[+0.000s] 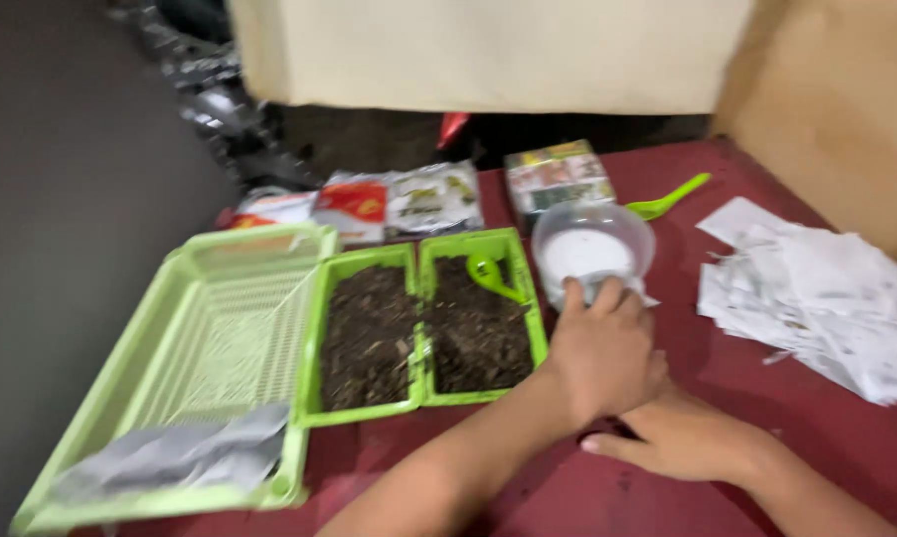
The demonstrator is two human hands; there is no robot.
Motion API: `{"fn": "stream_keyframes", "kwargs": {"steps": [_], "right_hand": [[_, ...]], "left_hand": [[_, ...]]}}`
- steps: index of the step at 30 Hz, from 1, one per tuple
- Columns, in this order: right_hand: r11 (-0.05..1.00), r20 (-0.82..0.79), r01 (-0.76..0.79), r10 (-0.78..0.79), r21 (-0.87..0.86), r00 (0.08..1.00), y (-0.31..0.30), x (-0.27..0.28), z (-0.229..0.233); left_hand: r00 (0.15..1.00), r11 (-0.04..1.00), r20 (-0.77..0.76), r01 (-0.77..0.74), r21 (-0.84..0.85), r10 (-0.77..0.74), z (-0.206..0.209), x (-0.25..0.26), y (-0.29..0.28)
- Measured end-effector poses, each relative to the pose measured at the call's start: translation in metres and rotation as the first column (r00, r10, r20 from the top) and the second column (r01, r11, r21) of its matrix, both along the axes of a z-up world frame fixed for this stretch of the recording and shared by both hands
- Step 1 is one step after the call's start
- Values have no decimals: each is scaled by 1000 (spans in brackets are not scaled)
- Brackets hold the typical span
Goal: Filling and weighing individual tea bags with loose tea leaves
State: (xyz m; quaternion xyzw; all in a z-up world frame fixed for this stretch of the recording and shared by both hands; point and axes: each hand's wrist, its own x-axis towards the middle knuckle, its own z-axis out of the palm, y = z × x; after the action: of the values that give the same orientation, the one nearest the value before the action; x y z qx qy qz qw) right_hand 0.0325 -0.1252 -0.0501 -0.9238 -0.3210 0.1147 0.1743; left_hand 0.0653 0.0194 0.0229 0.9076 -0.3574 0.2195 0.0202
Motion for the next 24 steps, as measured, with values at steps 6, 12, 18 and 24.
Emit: {"fn": "stream_keyframes", "kwargs": {"steps": [6, 12, 18, 24], "right_hand": [[996, -24, 39, -41, -83, 999, -5, 8, -2], [1000, 127, -29, 30, -10, 991, 2, 6, 10], [1000, 371, -13, 17, -15, 929, -25, 50, -51], [935, 361, 266, -171, -233, 917, 74, 18, 45]], "left_hand": [[967, 939, 256, 89, -331, -1, 10, 9, 6], [898, 929, -439, -167, -330, 5, 104, -23, 80], [886, 845, -463, -267, -464, 26, 144, -81, 209], [954, 838, -255, -267, -475, 160, 98, -93, 331]]}}
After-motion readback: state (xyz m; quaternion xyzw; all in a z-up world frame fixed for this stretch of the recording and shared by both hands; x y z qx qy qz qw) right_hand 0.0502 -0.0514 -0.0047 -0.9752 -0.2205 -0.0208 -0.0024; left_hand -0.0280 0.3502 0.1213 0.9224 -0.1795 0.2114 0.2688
